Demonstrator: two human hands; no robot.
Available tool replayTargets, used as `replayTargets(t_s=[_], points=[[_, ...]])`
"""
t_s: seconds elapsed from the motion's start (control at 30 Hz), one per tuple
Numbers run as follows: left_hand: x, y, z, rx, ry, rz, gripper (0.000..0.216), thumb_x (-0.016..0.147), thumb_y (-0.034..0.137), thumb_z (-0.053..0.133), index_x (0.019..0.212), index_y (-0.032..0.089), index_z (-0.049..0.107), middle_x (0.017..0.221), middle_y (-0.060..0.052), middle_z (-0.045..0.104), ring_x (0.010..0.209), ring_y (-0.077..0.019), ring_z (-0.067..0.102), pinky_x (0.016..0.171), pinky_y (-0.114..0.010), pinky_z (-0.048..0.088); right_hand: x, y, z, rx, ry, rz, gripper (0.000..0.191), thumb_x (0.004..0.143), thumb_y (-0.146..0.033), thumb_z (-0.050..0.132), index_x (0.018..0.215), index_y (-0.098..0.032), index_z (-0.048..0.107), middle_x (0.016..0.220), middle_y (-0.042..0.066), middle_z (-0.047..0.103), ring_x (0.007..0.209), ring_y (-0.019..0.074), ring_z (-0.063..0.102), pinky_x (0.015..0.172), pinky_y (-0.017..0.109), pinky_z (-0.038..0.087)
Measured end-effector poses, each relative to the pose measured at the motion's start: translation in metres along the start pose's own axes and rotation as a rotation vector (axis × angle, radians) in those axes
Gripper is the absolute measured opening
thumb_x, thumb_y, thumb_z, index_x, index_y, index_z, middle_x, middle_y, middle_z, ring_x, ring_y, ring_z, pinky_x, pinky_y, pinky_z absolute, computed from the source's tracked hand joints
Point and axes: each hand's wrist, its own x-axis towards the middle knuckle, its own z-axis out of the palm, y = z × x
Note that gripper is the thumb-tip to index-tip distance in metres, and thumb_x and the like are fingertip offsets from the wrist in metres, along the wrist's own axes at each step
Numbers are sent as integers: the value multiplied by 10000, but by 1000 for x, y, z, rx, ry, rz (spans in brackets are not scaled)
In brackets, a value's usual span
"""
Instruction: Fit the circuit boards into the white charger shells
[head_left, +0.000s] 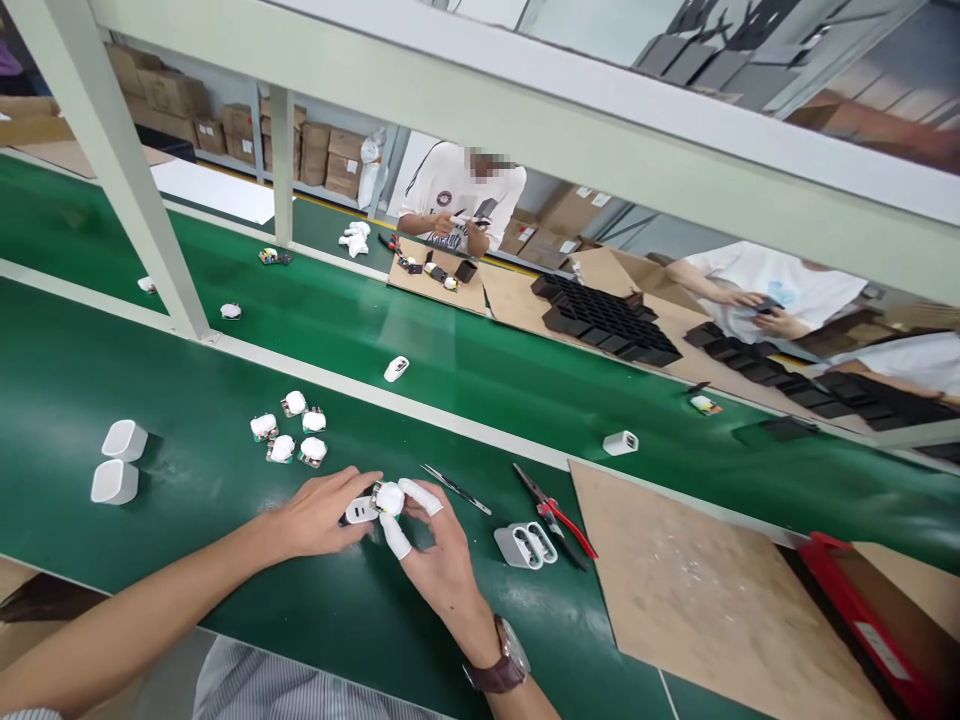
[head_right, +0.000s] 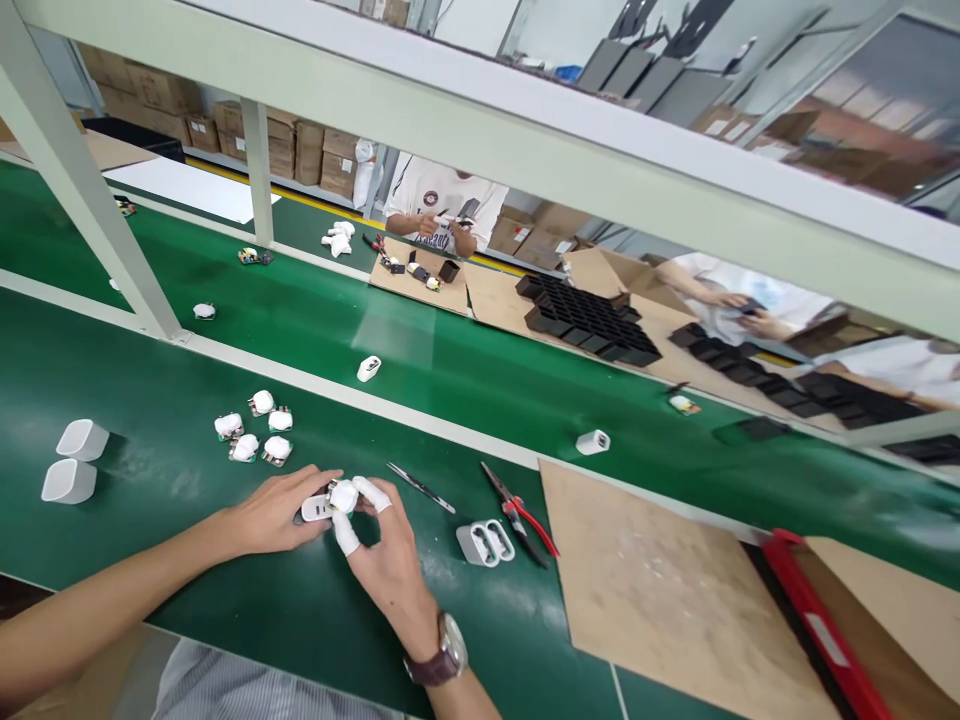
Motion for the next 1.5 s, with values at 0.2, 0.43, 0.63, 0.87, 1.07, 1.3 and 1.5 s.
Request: replayTargets(t_s=[0.2, 0.43, 0.63, 0.87, 1.07, 1.3, 1.5], points=[[2, -8, 6, 114, 174, -8, 266, 899, 238, 636, 1164, 229, 610, 1165, -64, 671, 924, -227, 721, 715, -323, 586, -6, -5, 0, -27, 0, -27, 397, 992, -195, 619, 1373, -282, 543, 1234, 105, 604, 1072, 231, 690, 926, 426, 646], [-2, -8, 11, 329, 240, -16, 357, 817, 392, 777, 1097, 213, 645, 1065, -72, 667, 838, -228, 704, 706, -344, 572, -4, -20, 4, -168, -105, -181, 439, 997, -154, 608, 1415, -259, 524, 1243, 114, 617, 1144, 234, 659, 950, 388, 623], [0, -6, 15, 372, 375, 64, 295, 843, 416, 758, 981, 191, 626, 940, -65, 644, 750, -219, 663, 657, -352, 549, -1, -17, 7, -260, -140, -219, 438, 1006, -156, 588, 1427, -246, 506, 1244, 128, 622, 1124, 253, 672, 911, 403, 640], [1, -6, 15, 369, 423, 152, 273, 881, 411, 685, 1001, 186, 589, 939, -79, 625, 751, -230, 638, 653, -364, 536, 0, -18, 7, -303, -177, -237, 344, 1016, -166, 570, 1353, -212, 523, 1245, 140, 620, 1081, 262, 692, 858, 403, 651], [1, -8, 15, 349, 424, 181, 219, 891, 342, 627, 1041, 194, 566, 957, -84, 615, 771, -234, 631, 660, -363, 526, 0, -15, 8, -386, -236, -264, 278, 1018, -158, 535, 1294, -181, 545, 1273, 169, 605, 1055, 289, 692, 801, 424, 656], [0, -8, 19, 348, 374, 168, 228, 900, 337, 610, 1064, 185, 566, 986, -99, 618, 811, -253, 638, 677, -386, 534, 4, -17, 9, -455, -297, -261, 210, 999, -149, 542, 1201, -167, 600, 1231, 164, 618, 961, 280, 698, 736, 424, 660], [0, -7, 14, 243, 264, 108, 236, 890, 347, 656, 1040, 201, 547, 986, -80, 597, 809, -239, 621, 683, -371, 533, 8, -22, 3, -420, -310, -217, 428, 1017, -292, 629, 1409, -153, 528, 1311, 178, 631, 1073, 310, 702, 838, 472, 667]])
